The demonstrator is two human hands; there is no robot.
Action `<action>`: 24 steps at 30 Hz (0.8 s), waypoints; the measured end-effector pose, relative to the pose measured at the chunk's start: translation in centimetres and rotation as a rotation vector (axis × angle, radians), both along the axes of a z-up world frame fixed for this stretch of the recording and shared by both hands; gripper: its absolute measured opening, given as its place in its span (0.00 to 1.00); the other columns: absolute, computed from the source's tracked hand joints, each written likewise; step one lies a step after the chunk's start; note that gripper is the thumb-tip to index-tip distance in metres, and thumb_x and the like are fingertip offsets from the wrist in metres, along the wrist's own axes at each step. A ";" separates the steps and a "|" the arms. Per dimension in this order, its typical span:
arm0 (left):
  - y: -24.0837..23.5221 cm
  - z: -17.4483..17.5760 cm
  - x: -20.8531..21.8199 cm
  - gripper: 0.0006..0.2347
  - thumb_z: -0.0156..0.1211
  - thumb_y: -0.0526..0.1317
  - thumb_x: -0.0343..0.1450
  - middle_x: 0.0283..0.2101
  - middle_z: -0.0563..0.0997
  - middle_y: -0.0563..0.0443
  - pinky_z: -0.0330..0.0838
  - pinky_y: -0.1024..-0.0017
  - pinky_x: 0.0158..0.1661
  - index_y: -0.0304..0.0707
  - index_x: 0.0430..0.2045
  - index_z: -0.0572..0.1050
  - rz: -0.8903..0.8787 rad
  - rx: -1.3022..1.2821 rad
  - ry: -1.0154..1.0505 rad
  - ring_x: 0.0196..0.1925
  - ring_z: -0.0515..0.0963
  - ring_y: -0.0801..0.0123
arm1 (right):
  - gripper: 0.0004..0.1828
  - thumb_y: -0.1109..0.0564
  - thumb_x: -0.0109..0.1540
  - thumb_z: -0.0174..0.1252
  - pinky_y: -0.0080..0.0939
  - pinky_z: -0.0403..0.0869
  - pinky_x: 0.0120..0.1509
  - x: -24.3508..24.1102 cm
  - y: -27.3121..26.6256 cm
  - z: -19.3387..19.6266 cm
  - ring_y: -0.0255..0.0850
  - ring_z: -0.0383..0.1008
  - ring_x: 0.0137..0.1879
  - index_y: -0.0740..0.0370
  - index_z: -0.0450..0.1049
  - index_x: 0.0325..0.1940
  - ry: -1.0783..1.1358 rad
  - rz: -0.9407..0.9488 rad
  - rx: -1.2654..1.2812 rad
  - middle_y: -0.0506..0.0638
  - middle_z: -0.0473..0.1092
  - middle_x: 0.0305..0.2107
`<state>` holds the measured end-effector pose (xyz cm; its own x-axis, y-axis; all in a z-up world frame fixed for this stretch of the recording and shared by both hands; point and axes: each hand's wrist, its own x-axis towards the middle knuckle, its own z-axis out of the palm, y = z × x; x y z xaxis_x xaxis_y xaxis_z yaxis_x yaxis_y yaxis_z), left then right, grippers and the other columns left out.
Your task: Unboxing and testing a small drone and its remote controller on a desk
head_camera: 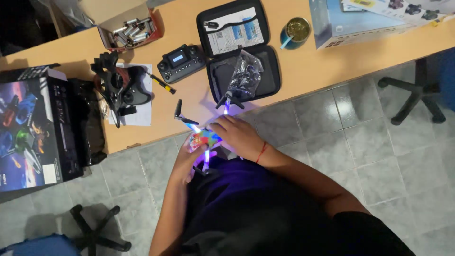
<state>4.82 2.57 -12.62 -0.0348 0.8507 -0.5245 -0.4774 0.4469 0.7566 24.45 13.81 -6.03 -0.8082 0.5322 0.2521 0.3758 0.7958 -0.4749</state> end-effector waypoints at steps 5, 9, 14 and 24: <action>2.3 -3.2 -3.5 0.22 0.66 0.34 0.69 0.49 0.81 0.46 0.73 0.68 0.53 0.27 0.57 0.70 0.034 0.018 0.102 0.51 0.80 0.66 | 0.22 0.56 0.59 0.65 0.48 0.72 0.60 0.3 2.9 -1.6 0.52 0.72 0.56 0.61 0.72 0.56 0.187 -0.081 -0.190 0.53 0.69 0.51; 5.5 -3.3 -6.9 0.22 0.66 0.37 0.69 0.49 0.80 0.49 0.72 0.71 0.54 0.29 0.57 0.70 0.035 0.055 0.192 0.51 0.79 0.70 | 0.17 0.62 0.63 0.63 0.48 0.73 0.64 1.9 9.5 -4.6 0.54 0.73 0.59 0.61 0.73 0.57 0.283 -0.496 -0.111 0.54 0.70 0.53; 10.4 -3.9 -9.6 0.22 0.65 0.42 0.70 0.48 0.80 0.49 0.73 0.71 0.51 0.29 0.57 0.69 -0.045 0.096 0.208 0.48 0.80 0.69 | 0.20 0.61 0.62 0.63 0.52 0.73 0.50 2.3 17.5 -12.2 0.58 0.75 0.45 0.67 0.71 0.57 0.065 -0.770 -0.080 0.60 0.74 0.39; 15.4 -6.9 -9.3 0.20 0.63 0.43 0.72 0.46 0.81 0.49 0.74 0.72 0.47 0.29 0.54 0.71 -0.072 0.135 0.086 0.46 0.79 0.71 | 0.07 0.58 0.72 0.59 0.32 0.70 0.39 4.3 17.0 -4.3 0.32 0.71 0.34 0.65 0.72 0.45 0.771 -0.608 -0.964 0.45 0.73 0.31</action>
<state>-4.47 18.01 -19.54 -0.0106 0.9152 -0.4027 -0.3786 0.3691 0.8488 28.70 30.85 -10.29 -0.2129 0.9668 -0.1411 -0.0656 -0.1582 -0.9852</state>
